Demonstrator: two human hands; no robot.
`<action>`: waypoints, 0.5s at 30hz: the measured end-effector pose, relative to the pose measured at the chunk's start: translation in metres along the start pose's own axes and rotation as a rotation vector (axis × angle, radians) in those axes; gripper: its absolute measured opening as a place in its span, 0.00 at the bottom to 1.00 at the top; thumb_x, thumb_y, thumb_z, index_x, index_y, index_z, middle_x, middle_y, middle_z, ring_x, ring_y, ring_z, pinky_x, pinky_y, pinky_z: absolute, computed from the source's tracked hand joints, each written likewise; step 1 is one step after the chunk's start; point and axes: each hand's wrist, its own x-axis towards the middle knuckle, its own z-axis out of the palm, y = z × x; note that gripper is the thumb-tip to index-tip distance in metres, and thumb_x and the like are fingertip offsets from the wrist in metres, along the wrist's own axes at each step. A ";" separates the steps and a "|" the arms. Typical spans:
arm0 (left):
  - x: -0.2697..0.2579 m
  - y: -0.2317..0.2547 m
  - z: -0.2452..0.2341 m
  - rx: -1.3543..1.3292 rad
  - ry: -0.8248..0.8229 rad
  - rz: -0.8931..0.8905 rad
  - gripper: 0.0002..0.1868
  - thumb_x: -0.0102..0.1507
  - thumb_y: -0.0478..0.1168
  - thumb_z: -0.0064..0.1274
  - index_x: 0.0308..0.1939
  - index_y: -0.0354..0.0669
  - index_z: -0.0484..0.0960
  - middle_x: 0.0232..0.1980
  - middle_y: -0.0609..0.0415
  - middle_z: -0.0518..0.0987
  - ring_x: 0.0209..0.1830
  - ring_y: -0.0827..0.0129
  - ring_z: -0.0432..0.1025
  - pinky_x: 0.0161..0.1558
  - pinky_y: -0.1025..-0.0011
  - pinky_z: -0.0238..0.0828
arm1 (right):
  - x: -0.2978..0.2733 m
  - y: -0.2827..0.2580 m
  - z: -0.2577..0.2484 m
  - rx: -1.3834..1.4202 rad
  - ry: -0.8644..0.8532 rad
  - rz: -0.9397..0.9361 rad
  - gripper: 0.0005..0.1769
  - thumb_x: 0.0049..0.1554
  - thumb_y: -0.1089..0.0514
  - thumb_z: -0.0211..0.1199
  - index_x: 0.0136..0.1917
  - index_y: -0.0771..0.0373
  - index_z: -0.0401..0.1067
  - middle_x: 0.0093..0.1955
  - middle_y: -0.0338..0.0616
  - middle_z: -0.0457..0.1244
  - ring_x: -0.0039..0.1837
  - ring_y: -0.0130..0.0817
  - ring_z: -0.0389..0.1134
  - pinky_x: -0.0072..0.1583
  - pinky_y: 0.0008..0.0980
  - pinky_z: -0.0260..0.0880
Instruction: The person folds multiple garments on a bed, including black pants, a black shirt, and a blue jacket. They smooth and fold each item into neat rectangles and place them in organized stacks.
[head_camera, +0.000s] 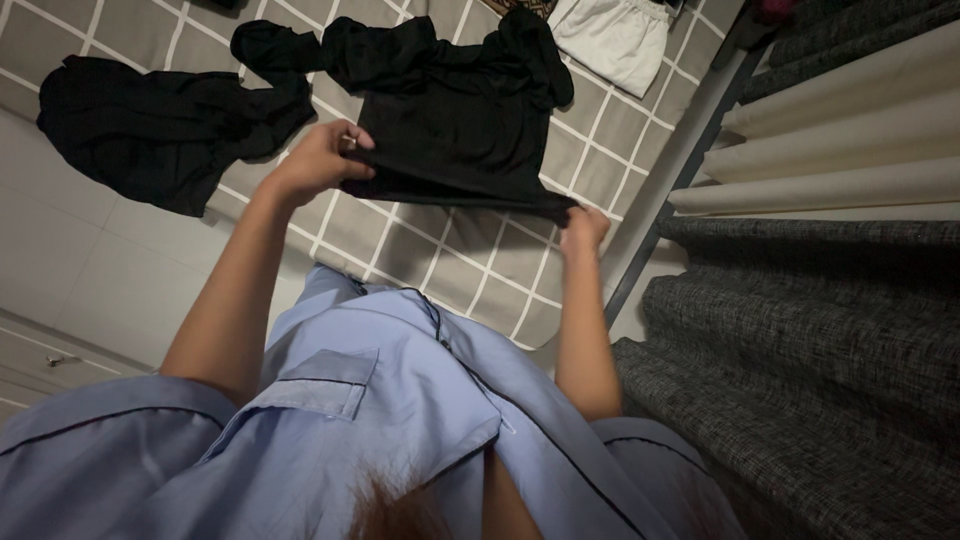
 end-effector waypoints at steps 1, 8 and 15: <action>0.000 -0.001 0.002 0.074 0.077 -0.043 0.17 0.57 0.23 0.59 0.48 0.35 0.75 0.43 0.49 0.79 0.36 0.65 0.77 0.31 0.69 0.74 | 0.007 -0.002 -0.003 0.328 -0.065 0.155 0.11 0.50 0.75 0.59 0.47 0.74 0.74 0.52 0.58 0.68 0.50 0.50 0.74 0.55 0.54 0.78; -0.001 0.008 0.006 0.118 0.582 -0.076 0.10 0.59 0.20 0.39 0.43 0.30 0.68 0.39 0.38 0.78 0.33 0.50 0.81 0.29 0.59 0.80 | -0.004 -0.035 -0.021 0.329 -0.405 0.361 0.14 0.55 0.66 0.57 0.55 0.69 0.72 0.51 0.54 0.69 0.51 0.47 0.74 0.55 0.48 0.78; 0.029 -0.015 -0.054 -0.512 0.464 -0.161 0.23 0.59 0.29 0.30 0.50 0.63 0.69 0.48 0.55 0.79 0.46 0.53 0.80 0.42 0.42 0.82 | -0.004 -0.085 0.016 -1.140 -0.482 -0.641 0.15 0.45 0.64 0.72 0.48 0.65 0.77 0.43 0.61 0.69 0.49 0.58 0.71 0.52 0.50 0.72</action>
